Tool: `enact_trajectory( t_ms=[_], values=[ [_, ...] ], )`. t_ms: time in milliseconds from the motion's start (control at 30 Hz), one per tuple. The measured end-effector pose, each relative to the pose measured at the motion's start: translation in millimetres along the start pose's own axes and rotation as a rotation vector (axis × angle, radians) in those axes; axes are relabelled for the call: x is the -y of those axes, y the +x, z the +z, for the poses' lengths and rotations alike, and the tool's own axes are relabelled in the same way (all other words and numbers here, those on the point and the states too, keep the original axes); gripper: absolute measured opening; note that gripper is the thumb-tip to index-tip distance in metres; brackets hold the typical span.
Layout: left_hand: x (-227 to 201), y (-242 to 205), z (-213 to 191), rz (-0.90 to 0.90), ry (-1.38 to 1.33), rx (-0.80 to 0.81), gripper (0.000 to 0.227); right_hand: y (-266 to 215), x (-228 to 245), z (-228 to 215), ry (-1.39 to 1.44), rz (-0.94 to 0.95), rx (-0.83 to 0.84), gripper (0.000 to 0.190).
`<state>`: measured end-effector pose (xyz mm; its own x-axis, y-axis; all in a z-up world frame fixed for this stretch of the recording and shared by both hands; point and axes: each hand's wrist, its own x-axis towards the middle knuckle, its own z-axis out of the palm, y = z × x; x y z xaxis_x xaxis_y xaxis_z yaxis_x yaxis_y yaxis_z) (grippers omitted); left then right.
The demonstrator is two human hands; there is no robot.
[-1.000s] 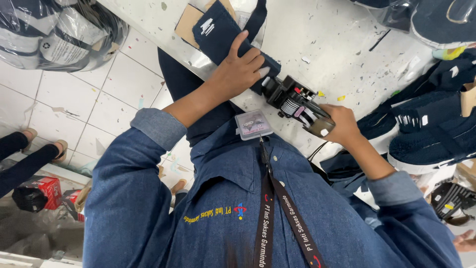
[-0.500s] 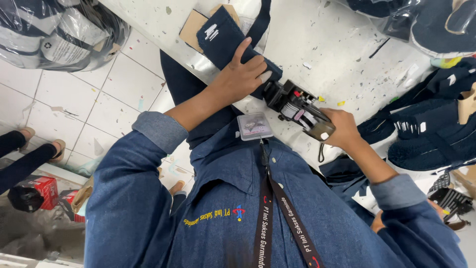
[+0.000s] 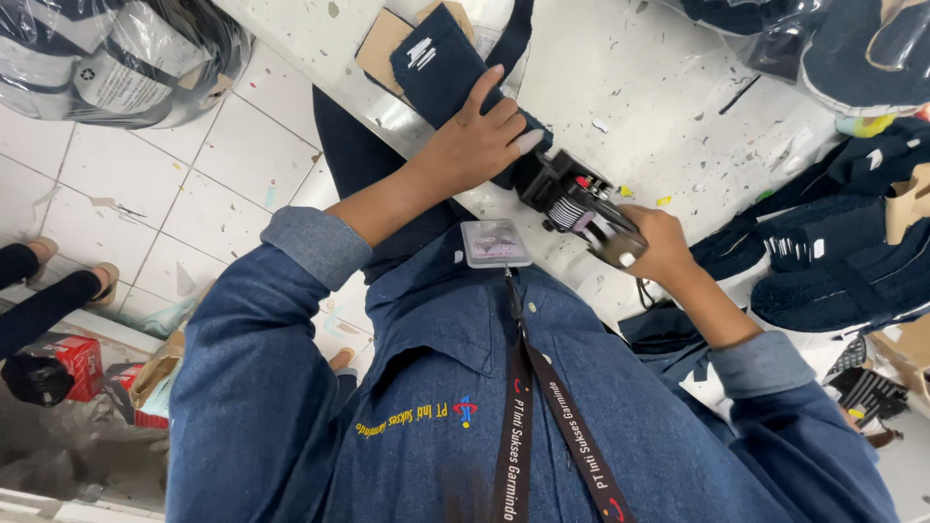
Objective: The person uses a handheld label maker to apply white labels onto folded dark blue garments on a white table. They repeatedly pick up garments, position them, print labels, and place the labeled items aside.
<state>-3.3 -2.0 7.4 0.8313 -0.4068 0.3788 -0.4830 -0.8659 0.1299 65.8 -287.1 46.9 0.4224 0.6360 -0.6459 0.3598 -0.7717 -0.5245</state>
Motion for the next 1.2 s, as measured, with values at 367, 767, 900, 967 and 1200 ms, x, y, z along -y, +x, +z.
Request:
enact_trajectory(
  t_ms=[367,767,900,967,1200],
  values=[
    [10.2,5.6,-0.6,0.093,-0.006,-0.019,0.034,-12.6,-23.8,9.0,-0.032,-0.179,-0.098,0.012],
    [8.6,6.8,-12.3,0.075,0.024,0.075,0.02,10.0,3.7,5.0,0.036,-0.018,-0.015,0.035],
    [5.2,5.5,-4.7,0.032,0.0,0.123,0.029,-4.0,-19.6,3.2,-0.087,-0.051,-0.043,0.035],
    [6.4,10.7,-7.4,0.028,-0.17,0.001,0.022,1.5,-38.0,20.2,0.125,-0.226,-0.053,0.025],
    [3.3,7.0,-5.6,0.037,-0.015,0.049,0.03,-5.5,-15.9,3.6,0.002,-0.124,-0.064,0.037]
  ],
)
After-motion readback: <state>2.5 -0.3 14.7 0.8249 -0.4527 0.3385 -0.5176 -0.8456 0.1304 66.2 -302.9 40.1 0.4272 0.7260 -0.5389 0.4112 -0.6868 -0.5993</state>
